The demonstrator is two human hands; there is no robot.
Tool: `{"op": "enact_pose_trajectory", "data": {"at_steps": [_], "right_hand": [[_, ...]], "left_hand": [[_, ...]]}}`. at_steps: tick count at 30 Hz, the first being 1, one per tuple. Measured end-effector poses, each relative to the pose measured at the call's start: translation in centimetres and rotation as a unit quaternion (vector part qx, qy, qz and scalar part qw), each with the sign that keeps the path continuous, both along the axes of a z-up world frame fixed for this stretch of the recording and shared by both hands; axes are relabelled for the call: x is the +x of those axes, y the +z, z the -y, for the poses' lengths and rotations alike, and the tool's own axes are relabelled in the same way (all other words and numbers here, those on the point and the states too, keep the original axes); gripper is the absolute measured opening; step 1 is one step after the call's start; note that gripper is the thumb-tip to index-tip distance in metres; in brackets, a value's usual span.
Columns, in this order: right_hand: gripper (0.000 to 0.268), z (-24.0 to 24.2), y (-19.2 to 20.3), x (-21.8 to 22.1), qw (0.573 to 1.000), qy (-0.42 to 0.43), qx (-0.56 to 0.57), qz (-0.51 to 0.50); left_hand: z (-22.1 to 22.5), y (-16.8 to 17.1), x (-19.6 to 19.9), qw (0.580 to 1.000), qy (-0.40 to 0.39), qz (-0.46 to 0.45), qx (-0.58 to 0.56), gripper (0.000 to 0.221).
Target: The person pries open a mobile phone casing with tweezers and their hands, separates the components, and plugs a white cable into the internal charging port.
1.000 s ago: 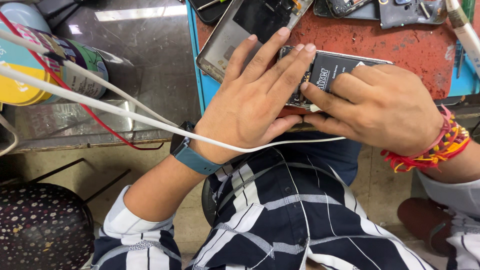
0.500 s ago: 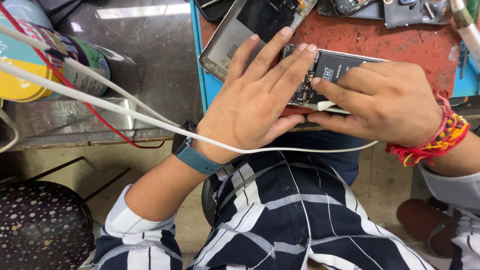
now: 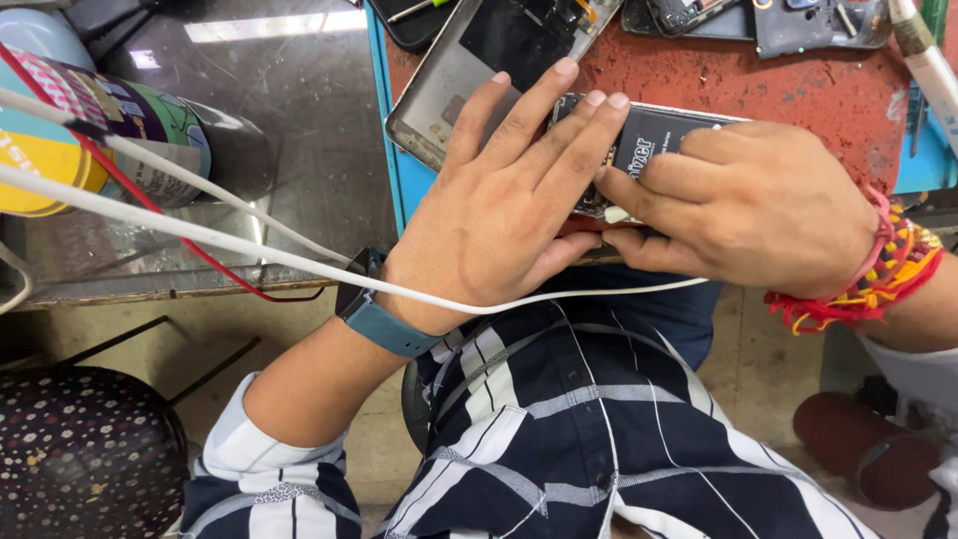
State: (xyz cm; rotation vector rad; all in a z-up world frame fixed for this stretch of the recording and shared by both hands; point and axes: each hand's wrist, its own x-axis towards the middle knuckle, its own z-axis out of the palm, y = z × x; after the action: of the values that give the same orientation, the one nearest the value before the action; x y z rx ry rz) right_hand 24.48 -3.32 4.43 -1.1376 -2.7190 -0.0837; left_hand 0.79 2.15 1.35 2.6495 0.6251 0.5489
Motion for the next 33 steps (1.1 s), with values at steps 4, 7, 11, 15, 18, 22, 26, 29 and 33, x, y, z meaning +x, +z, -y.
{"op": "enact_pose_trajectory", "data": {"at_steps": [4, 7, 11, 15, 18, 22, 26, 29, 33], "right_hand": [[0.049, 0.5, 0.0, 0.2, 1.0, -0.022, -0.013, -0.015], [0.041, 2.0, 0.1, 0.9, 0.993, -0.086, -0.043, -0.071], [0.027, 4.5, 0.3, 2.2, 0.957, -0.167, -0.155, -0.177], [0.024, 6.4, 0.1, 3.0, 0.913, -0.223, -0.217, -0.265], [0.022, 7.0, 0.1, 3.2, 0.888, -0.246, -0.24, -0.305], [0.023, 7.6, -0.2, 3.5, 0.89, -0.237, -0.219, -0.321], [0.024, 8.9, -1.0, 4.7, 0.907, -0.259, -0.155, -0.293], [0.023, 10.2, -1.9, 5.6, 0.864, -0.325, -0.145, -0.357], [0.021, 11.4, -2.9, 5.9, 0.85, -0.339, -0.104, -0.39]], "left_hand": [[0.1, 0.0, 0.0, 1.0, -0.001, 0.001, 0.009, 0.09], [0.2, 0.2, 0.2, 1.0, -0.006, 0.004, 0.01, 0.086], [0.5, 0.8, -0.1, 0.999, -0.028, 0.021, 0.04, 0.062], [0.8, 1.2, 0.2, 0.995, -0.056, 0.064, 0.044, 0.044], [0.8, 0.9, 0.7, 0.995, -0.061, 0.058, 0.046, 0.044], [0.7, 0.6, 1.2, 0.997, -0.059, 0.033, 0.039, 0.051], [0.6, 0.9, 1.8, 0.997, -0.064, 0.005, 0.041, 0.058], [0.6, 1.4, 2.5, 0.997, -0.066, 0.0, 0.039, 0.057], [0.6, 1.5, 3.7, 0.996, -0.074, -0.011, 0.04, 0.066]]}}
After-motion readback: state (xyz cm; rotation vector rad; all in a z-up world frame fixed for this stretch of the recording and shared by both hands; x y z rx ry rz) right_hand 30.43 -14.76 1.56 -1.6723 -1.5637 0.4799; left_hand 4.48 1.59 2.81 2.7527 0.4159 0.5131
